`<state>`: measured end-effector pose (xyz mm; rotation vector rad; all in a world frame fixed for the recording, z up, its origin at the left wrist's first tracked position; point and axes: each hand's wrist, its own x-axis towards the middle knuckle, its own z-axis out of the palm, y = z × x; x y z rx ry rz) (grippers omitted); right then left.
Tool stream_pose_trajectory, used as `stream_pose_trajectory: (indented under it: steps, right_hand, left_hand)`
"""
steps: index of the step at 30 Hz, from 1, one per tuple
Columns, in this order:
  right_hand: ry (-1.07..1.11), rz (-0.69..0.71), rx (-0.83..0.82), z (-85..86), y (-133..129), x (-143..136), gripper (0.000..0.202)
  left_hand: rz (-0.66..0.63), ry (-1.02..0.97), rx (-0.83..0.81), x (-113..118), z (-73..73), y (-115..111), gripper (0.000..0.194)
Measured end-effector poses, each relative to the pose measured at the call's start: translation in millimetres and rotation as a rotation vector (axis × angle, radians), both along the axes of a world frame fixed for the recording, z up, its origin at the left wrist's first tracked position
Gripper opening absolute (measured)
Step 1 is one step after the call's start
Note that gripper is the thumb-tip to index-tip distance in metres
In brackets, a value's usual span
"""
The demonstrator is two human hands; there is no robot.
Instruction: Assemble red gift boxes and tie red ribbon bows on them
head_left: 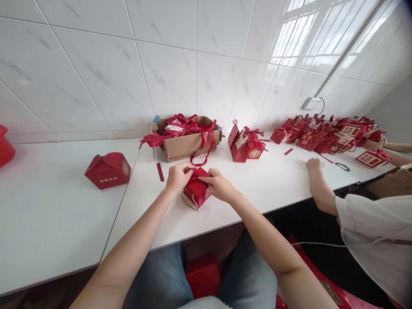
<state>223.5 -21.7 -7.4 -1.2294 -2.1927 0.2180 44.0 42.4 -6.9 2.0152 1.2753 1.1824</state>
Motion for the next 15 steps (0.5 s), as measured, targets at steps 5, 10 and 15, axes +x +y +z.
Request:
stream_pose_trajectory:
  steps: [5, 10, 15]
  right_hand:
    - [0.021, 0.009, 0.003, -0.4, 0.1, -0.7, 0.039]
    - [0.032, 0.029, -0.013, 2.3, -1.7, 0.3, 0.041]
    - [0.011, 0.065, 0.011, 3.0, -3.0, 1.3, 0.042]
  left_hand:
    - [0.057, 0.004, 0.005, 1.2, -5.2, 0.6, 0.020]
    - [0.085, -0.007, -0.032, 2.2, -3.2, 0.2, 0.020]
    - [0.099, -0.007, -0.062, 1.6, -0.5, 0.4, 0.018]
